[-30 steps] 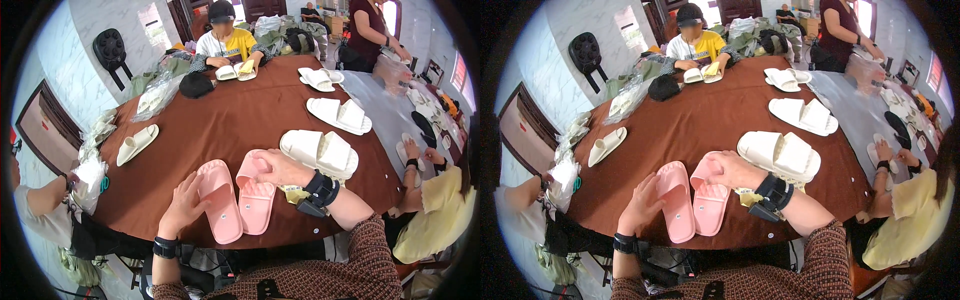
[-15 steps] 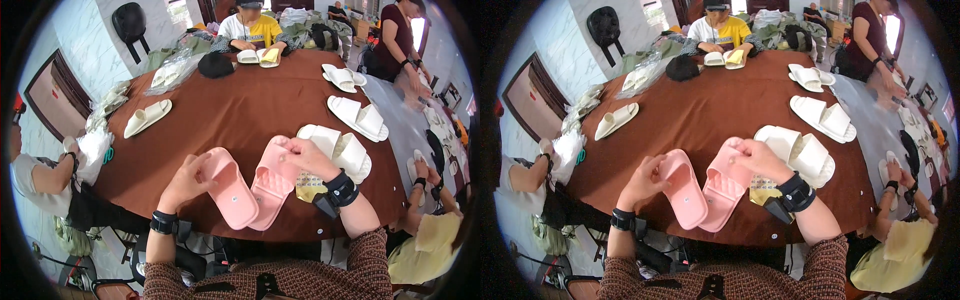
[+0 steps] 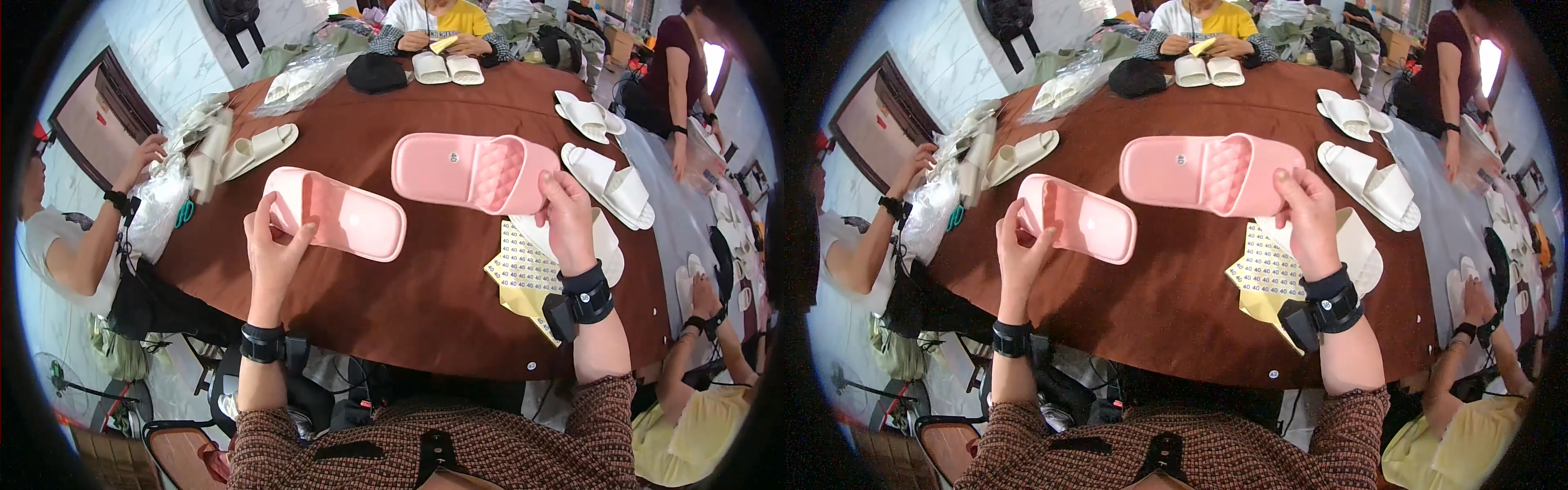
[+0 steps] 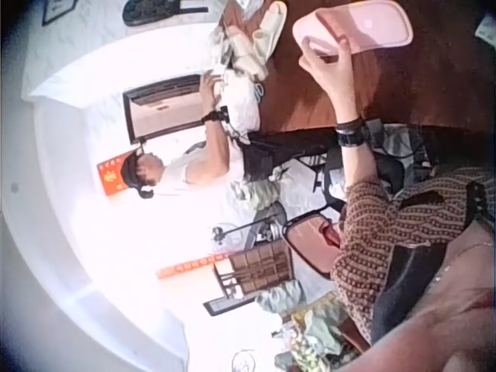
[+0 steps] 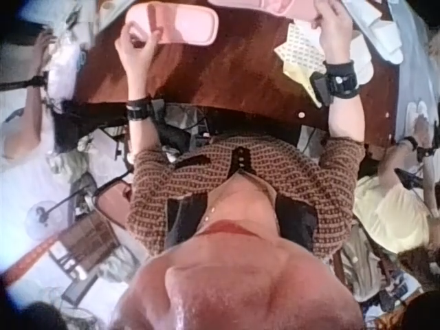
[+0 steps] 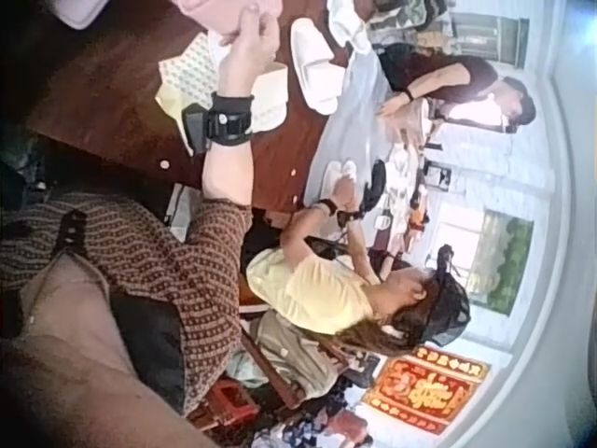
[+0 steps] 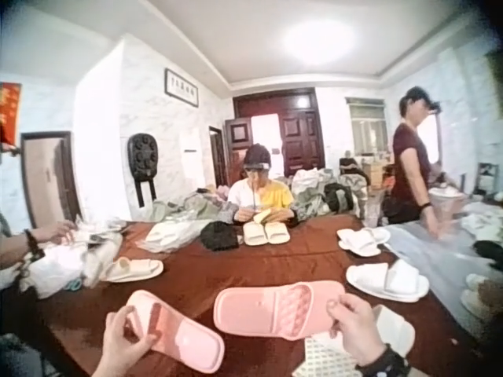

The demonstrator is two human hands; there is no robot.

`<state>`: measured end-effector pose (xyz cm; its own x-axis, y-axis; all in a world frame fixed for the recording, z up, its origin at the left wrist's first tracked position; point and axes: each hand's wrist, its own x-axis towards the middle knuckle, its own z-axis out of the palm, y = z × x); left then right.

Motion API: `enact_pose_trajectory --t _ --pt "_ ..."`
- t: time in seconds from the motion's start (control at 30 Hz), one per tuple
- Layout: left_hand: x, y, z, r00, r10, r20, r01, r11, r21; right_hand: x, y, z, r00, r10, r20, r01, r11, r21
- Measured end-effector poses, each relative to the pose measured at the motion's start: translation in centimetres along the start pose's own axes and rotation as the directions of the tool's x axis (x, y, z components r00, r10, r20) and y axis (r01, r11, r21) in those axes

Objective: Applying labels and sorting foam slippers at a manufacturing table.

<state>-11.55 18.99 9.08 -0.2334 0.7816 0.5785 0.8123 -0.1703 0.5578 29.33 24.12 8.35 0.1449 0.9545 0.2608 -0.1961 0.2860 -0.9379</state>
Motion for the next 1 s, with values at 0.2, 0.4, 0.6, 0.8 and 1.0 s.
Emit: enact_pose_trajectory --t 0.2,0.4,0.6,0.8,1.0 --pt "-0.9 3.1 1.0 0.983 0.172 -0.069 -0.164 0.980 0.114 -2.3 0.2 2.7 0.970 0.192 0.146 -0.201 0.979 0.045" --pt "-1.9 5.7 1.7 0.980 0.176 -0.087 -0.163 0.976 0.142 -3.3 0.4 4.0 0.944 0.253 0.211 -0.273 0.960 0.067" --pt "-2.4 7.4 2.9 0.976 0.217 0.012 -0.218 0.972 0.092 -4.8 0.7 5.2 0.930 0.252 0.267 -0.279 0.958 0.070" --pt "-3.1 9.2 3.6 0.978 0.209 0.023 -0.210 0.974 0.083 -5.6 0.2 5.7 0.884 0.264 0.386 -0.345 0.925 0.157" --pt "-3.4 10.0 3.5 0.950 0.309 -0.037 -0.302 0.943 0.139 -6.2 -0.2 6.2 0.889 0.213 0.405 -0.323 0.919 0.226"
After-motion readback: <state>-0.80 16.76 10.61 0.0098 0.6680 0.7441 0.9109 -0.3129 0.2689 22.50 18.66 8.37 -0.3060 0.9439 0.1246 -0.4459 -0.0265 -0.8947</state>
